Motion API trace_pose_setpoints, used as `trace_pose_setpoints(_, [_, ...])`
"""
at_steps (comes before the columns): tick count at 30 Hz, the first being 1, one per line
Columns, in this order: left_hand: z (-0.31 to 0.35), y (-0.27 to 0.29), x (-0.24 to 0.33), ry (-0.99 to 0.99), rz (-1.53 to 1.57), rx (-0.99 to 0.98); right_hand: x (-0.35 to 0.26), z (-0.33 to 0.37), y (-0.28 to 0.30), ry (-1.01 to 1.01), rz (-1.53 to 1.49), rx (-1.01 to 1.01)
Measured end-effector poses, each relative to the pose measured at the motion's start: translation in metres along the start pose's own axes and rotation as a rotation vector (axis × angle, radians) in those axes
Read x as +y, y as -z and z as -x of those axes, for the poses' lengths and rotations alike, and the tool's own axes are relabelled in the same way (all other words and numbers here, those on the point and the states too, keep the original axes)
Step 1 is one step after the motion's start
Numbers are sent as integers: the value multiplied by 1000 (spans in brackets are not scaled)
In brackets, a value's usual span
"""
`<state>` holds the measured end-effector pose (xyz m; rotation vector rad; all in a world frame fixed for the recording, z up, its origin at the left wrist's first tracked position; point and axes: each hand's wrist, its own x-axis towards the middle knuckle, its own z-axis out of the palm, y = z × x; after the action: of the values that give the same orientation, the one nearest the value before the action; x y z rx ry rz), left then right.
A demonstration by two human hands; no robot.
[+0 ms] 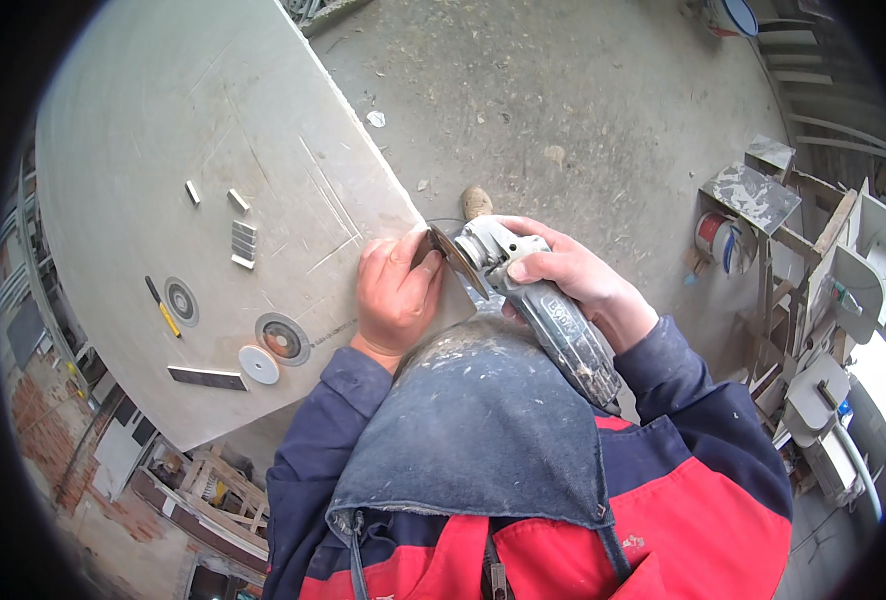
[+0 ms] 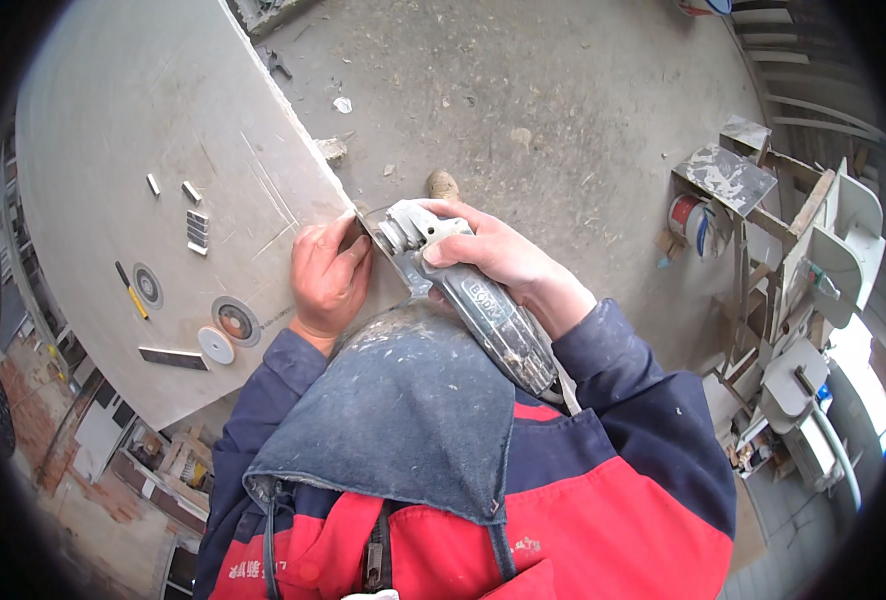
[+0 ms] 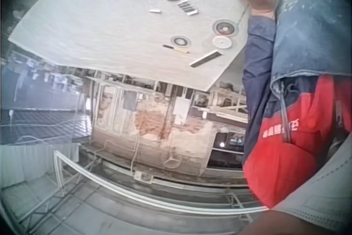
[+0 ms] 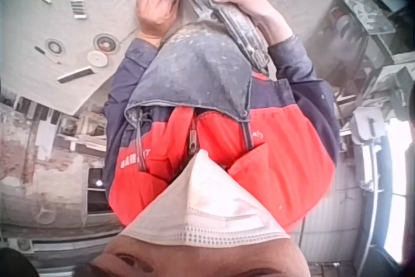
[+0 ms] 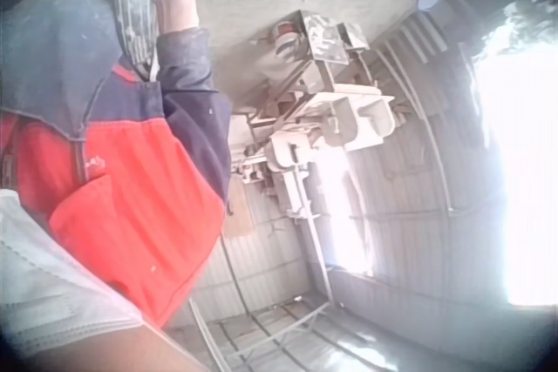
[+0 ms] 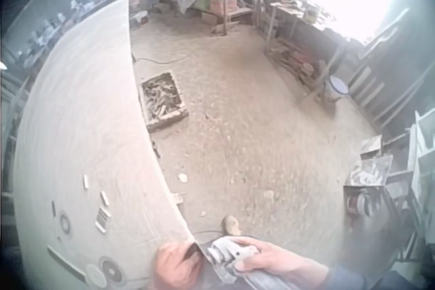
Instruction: The person uses an angle grinder to cut small rectangular pieces from a large ceramic tile on a workbench. After cutting several pieces, the person picks up one cut piece and places it on a nearby shelf.
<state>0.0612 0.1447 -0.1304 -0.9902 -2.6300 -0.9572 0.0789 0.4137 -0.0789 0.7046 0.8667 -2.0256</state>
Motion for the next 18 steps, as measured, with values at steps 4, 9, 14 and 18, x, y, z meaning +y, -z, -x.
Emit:
trace_pose_setpoints(4, [0,0,0,0,6,10,0,-1,1,-7,15,-3])
trace_pose_setpoints(9, [2,-1,0,-4,-2,17,2,-4,0,7,37,13])
trace_pose_setpoints(14, [2,-1,1,-5,0,19,5,-6,2,17,39,17])
trace_pose_setpoints(18, [2,-1,1,-1,-13,14,5,-6,4,3,43,0])
